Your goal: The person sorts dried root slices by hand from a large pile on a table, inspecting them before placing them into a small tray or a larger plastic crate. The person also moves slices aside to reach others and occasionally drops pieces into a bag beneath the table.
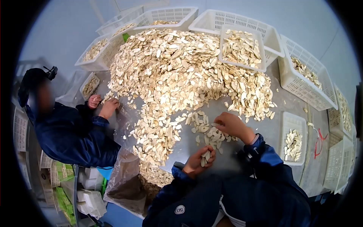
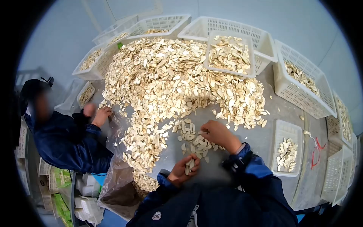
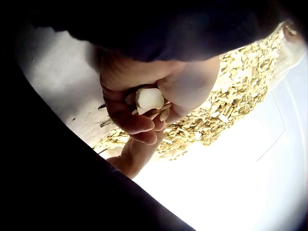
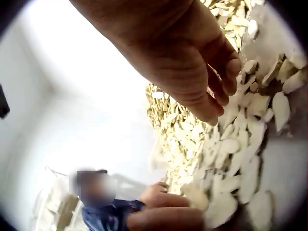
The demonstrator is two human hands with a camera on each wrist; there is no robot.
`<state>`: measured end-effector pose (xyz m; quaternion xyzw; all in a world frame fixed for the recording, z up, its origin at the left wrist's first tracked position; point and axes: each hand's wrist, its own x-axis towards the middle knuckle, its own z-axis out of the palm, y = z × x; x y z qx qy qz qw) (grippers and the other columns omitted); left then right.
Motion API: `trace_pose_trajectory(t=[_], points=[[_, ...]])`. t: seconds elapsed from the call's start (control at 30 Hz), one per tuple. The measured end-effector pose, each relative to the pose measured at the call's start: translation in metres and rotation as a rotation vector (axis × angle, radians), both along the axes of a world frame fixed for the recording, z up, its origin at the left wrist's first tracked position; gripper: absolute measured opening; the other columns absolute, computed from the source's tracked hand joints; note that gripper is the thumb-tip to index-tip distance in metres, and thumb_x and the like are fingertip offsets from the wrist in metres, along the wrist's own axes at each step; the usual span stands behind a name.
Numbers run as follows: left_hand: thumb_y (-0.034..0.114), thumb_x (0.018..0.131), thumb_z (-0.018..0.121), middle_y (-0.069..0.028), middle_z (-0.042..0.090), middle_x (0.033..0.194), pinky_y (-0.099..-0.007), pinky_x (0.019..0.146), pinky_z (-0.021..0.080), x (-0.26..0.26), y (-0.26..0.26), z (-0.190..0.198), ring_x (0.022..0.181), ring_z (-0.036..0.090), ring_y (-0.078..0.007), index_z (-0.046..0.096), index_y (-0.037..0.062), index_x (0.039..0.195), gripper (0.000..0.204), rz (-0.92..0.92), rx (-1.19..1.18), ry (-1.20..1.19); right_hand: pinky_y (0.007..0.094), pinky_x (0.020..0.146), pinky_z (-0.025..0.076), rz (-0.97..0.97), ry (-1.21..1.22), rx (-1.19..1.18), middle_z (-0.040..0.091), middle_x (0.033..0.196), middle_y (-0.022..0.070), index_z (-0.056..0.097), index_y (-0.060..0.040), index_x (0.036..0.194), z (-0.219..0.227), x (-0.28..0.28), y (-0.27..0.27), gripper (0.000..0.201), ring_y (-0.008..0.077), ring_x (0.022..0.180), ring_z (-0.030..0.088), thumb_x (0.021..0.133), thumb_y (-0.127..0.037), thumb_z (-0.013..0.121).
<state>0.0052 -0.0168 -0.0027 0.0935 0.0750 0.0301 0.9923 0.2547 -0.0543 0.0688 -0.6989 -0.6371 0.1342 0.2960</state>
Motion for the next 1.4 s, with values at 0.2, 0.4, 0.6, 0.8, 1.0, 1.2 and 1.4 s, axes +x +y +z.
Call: trace_pose_trajectory(t=[0.2,0.4,0.6,0.8,1.0,1.2,1.4], points=[[0.033,0.105,0.050,-0.0047,0.053,0.100,-0.0228,0.052,0.041,-0.001,0.000,0.004,0.077,0.051,-0.0141,0.057,0.0133,0.116,0.024,0.004,0.005,0.018,0.0404,0.071,0.054,-0.058,0.097,-0.244,0.070,0.086,0.0149,0.072,-0.0039,0.096,0.006,0.001,-0.001,0.018,0.0332,0.078,0.067,0.088,-0.020,0.068],[0.035,0.105,0.049,-0.0052,0.054,0.099,-0.0237,0.050,0.041,0.004,-0.001,0.018,0.074,0.050,-0.0146,0.056,0.0133,0.123,0.029,0.055,-0.030,0.137,0.0356,0.076,0.054,0.212,0.471,-0.398,0.073,0.096,0.0144,0.074,-0.0045,0.107,0.061,-0.013,-0.010,0.026,0.0253,0.082,0.069,0.090,-0.025,0.071],[0.033,0.105,0.050,-0.0054,0.053,0.095,-0.0221,0.049,0.039,-0.001,0.002,0.002,0.071,0.049,-0.0132,0.056,0.0125,0.124,0.029,0.002,-0.042,0.019,0.0370,0.078,0.054,0.103,-0.119,-0.036,0.070,0.090,0.0143,0.072,-0.0042,0.101,-0.013,-0.008,-0.004,0.018,0.0310,0.084,0.068,0.087,-0.015,0.069],[0.031,0.105,0.050,-0.0043,0.052,0.091,-0.0217,0.050,0.037,0.000,0.001,0.002,0.072,0.047,-0.0124,0.057,0.0106,0.121,0.026,-0.014,-0.076,-0.012,0.0340,0.070,0.053,0.049,0.511,-0.219,0.070,0.085,0.0127,0.071,-0.0031,0.102,0.014,-0.005,-0.012,0.018,0.0254,0.075,0.067,0.089,-0.016,0.069],[0.030,0.105,0.051,-0.0049,0.052,0.090,-0.0215,0.049,0.039,0.000,0.001,0.005,0.070,0.048,-0.0125,0.057,0.0100,0.118,0.024,-0.010,-0.081,-0.021,0.0336,0.070,0.053,-0.115,0.342,-0.158,0.069,0.085,0.0148,0.070,-0.0006,0.102,0.022,0.020,-0.020,0.019,0.0236,0.075,0.066,0.089,-0.014,0.069],[0.031,0.105,0.050,-0.0042,0.052,0.091,-0.0225,0.051,0.038,0.000,0.001,0.004,0.071,0.047,-0.0127,0.059,0.0094,0.121,0.028,-0.013,-0.077,-0.034,0.0408,0.070,0.053,-0.210,0.055,-0.275,0.069,0.085,0.0163,0.069,-0.0015,0.096,0.025,0.029,-0.044,0.016,0.0342,0.078,0.067,0.086,-0.014,0.068],[0.030,0.105,0.050,-0.0049,0.052,0.091,-0.0226,0.051,0.038,0.000,0.002,0.002,0.071,0.048,-0.0133,0.059,0.0085,0.121,0.028,-0.013,-0.071,-0.038,0.0420,0.072,0.053,-0.243,0.029,-0.229,0.069,0.085,0.0149,0.069,-0.0036,0.095,-0.001,0.024,-0.046,0.016,0.0341,0.079,0.067,0.085,-0.016,0.068]])
